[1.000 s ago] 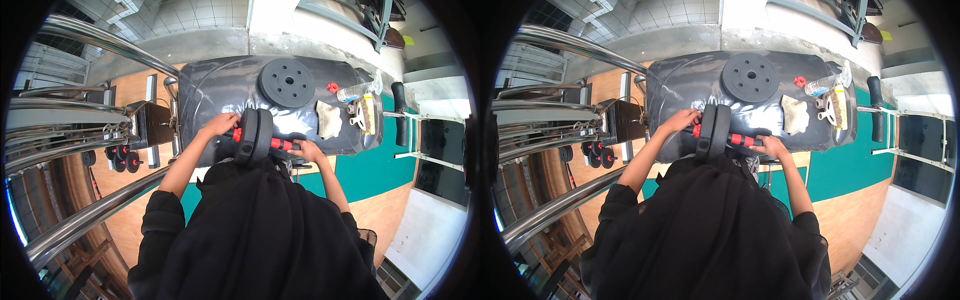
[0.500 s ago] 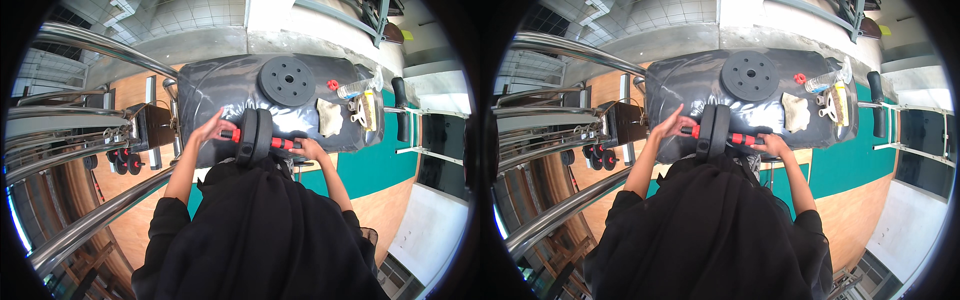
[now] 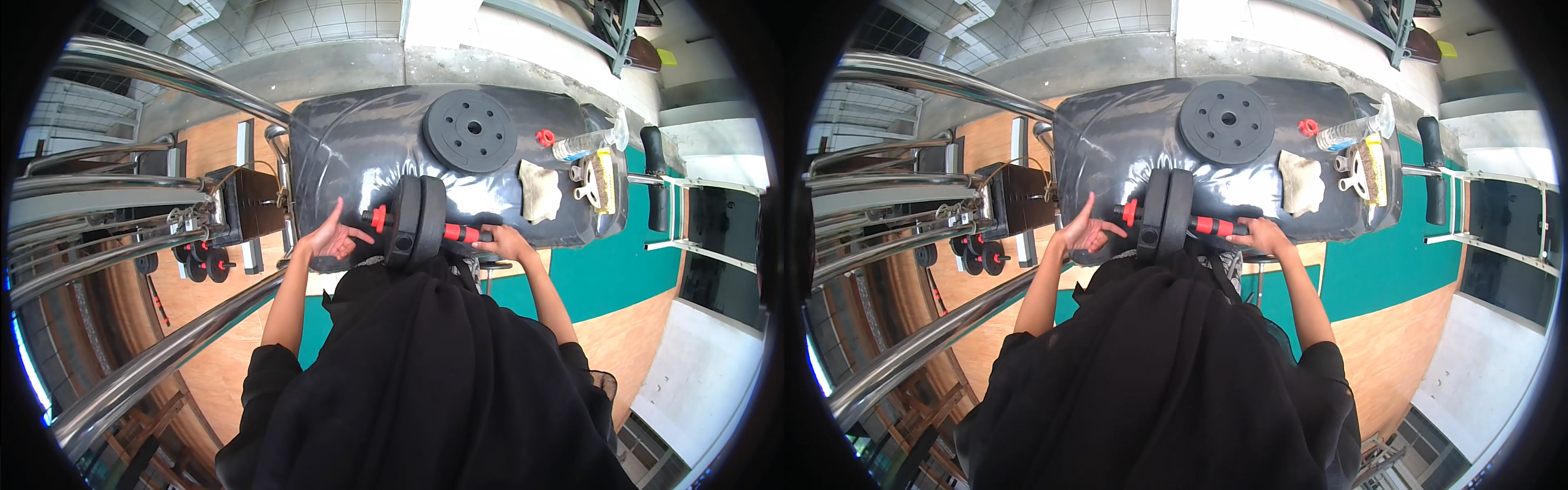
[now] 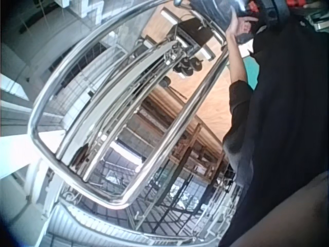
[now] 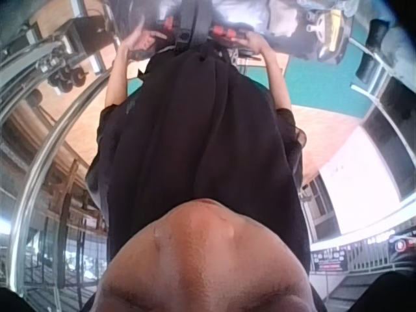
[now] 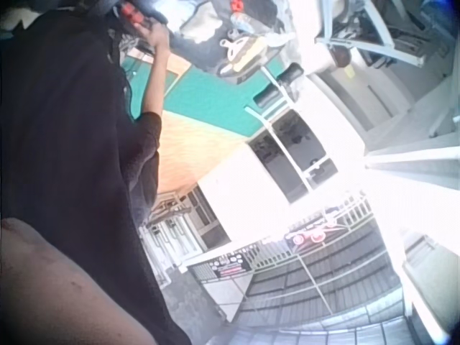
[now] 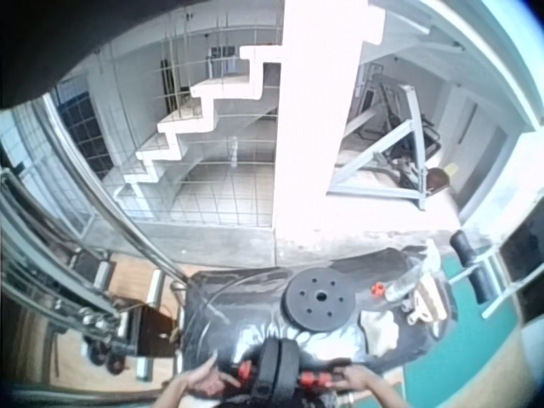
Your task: The person assembles a dumbbell by inserting a barbell rod through weight plates and securing it with collars. They then disassemble the dumbbell, remove the components, and wipe the weight plates with a cloth.
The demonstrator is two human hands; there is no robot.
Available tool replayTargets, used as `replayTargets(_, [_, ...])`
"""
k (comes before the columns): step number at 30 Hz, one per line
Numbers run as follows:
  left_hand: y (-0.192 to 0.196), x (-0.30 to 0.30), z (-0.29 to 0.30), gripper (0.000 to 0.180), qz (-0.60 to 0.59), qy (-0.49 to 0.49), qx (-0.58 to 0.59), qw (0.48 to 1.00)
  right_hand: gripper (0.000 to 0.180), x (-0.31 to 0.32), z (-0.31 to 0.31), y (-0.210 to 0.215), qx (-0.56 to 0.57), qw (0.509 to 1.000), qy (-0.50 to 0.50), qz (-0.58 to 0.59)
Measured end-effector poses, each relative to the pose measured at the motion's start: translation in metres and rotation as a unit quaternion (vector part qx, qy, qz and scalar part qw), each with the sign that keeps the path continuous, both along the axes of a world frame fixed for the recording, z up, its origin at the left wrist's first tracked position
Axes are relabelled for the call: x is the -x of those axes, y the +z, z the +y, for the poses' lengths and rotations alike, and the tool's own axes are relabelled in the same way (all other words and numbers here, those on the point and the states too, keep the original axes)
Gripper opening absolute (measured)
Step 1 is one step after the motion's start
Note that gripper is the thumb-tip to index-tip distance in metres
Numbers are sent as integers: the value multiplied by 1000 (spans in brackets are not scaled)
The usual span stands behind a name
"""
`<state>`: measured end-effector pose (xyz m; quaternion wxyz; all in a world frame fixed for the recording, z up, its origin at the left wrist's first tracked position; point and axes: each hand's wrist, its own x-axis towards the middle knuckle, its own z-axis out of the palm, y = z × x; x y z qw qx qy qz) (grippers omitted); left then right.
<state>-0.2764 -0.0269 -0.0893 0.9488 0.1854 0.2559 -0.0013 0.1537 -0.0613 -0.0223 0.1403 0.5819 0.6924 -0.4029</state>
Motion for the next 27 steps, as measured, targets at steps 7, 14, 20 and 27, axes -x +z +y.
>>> replayTargets(7, [43, -47, 5, 89, 256, 204, -284, 901, 74, -2, -4, -3, -15, 1000, 1, 4])
replayTargets(14, [45, -12, 22, 104, 240, -140, -140, 950, 60, -4, -8, -8, -49, 999, -1, 20])
replayTargets(20, [33, -28, 17, 88, 285, 109, -401, 864, 75, -1, -3, -3, 13, 1000, -7, 7])
replayTargets(27, [39, -14, 13, 98, 337, -168, -256, 890, 77, -4, -5, -12, -24, 1000, 7, 7])
